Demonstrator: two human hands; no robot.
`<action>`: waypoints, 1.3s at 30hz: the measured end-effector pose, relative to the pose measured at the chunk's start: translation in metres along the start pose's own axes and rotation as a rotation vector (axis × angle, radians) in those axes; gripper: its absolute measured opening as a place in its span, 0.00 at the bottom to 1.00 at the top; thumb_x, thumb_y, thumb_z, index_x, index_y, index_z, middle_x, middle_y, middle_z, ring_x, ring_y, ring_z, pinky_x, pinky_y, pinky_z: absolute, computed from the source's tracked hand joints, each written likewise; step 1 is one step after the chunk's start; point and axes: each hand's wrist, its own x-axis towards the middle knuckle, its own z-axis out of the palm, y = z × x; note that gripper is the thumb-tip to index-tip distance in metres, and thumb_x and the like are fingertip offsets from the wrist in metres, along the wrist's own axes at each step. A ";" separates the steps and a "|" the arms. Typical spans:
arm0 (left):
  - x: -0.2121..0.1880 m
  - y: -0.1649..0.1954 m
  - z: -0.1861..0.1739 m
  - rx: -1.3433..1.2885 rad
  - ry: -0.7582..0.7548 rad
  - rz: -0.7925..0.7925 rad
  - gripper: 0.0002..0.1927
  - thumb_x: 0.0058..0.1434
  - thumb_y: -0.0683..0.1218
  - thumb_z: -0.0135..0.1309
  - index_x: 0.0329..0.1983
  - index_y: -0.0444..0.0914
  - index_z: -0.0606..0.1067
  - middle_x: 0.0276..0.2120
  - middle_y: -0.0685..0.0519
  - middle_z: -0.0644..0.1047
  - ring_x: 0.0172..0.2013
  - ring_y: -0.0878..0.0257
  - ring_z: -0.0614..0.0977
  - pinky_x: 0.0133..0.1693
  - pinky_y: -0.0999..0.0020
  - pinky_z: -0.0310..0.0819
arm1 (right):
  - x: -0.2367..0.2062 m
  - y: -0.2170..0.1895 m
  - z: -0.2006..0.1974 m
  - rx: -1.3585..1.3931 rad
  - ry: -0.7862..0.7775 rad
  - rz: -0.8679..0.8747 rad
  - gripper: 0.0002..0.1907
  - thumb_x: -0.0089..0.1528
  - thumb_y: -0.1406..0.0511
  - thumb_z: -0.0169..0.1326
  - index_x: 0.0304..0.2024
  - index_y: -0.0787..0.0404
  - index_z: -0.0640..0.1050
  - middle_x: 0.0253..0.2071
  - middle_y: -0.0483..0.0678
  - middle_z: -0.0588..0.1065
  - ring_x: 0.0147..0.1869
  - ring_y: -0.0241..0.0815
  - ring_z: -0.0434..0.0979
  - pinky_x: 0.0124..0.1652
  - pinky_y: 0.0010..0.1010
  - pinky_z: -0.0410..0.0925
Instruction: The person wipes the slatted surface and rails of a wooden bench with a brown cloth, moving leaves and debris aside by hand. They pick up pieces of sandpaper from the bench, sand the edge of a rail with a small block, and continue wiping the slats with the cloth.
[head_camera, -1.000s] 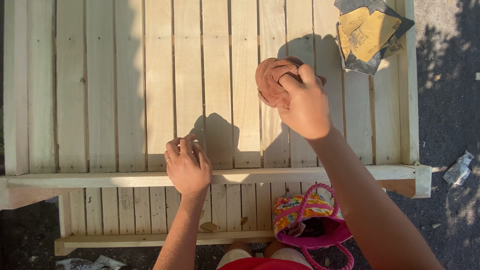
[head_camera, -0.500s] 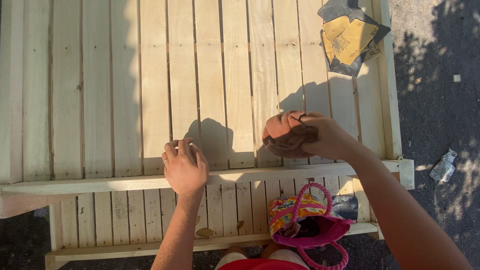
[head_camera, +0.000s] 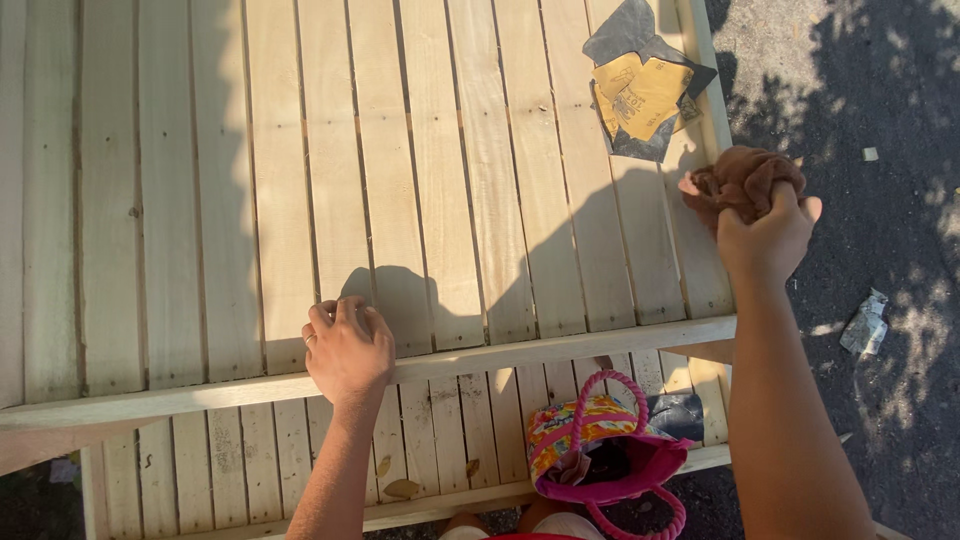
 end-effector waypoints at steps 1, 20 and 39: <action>0.000 0.000 0.000 0.008 0.006 0.004 0.15 0.63 0.52 0.50 0.50 0.46 0.79 0.53 0.49 0.72 0.55 0.48 0.74 0.51 0.50 0.72 | -0.011 -0.008 0.014 0.006 -0.016 0.012 0.24 0.58 0.67 0.63 0.57 0.59 0.77 0.55 0.61 0.69 0.53 0.66 0.76 0.49 0.51 0.72; -0.002 -0.001 0.003 0.018 0.002 -0.030 0.16 0.61 0.52 0.52 0.50 0.46 0.79 0.54 0.50 0.72 0.57 0.50 0.73 0.51 0.52 0.73 | -0.007 -0.065 0.005 0.749 -0.409 0.009 0.18 0.54 0.72 0.58 0.48 0.66 0.78 0.49 0.47 0.69 0.49 0.44 0.80 0.45 0.37 0.74; -0.009 0.247 0.146 0.037 -0.170 0.641 0.50 0.60 0.68 0.51 0.77 0.38 0.50 0.76 0.39 0.43 0.75 0.46 0.42 0.67 0.28 0.32 | -0.093 -0.009 0.007 0.374 0.038 0.052 0.23 0.60 0.65 0.57 0.54 0.71 0.68 0.52 0.62 0.67 0.54 0.67 0.70 0.51 0.51 0.67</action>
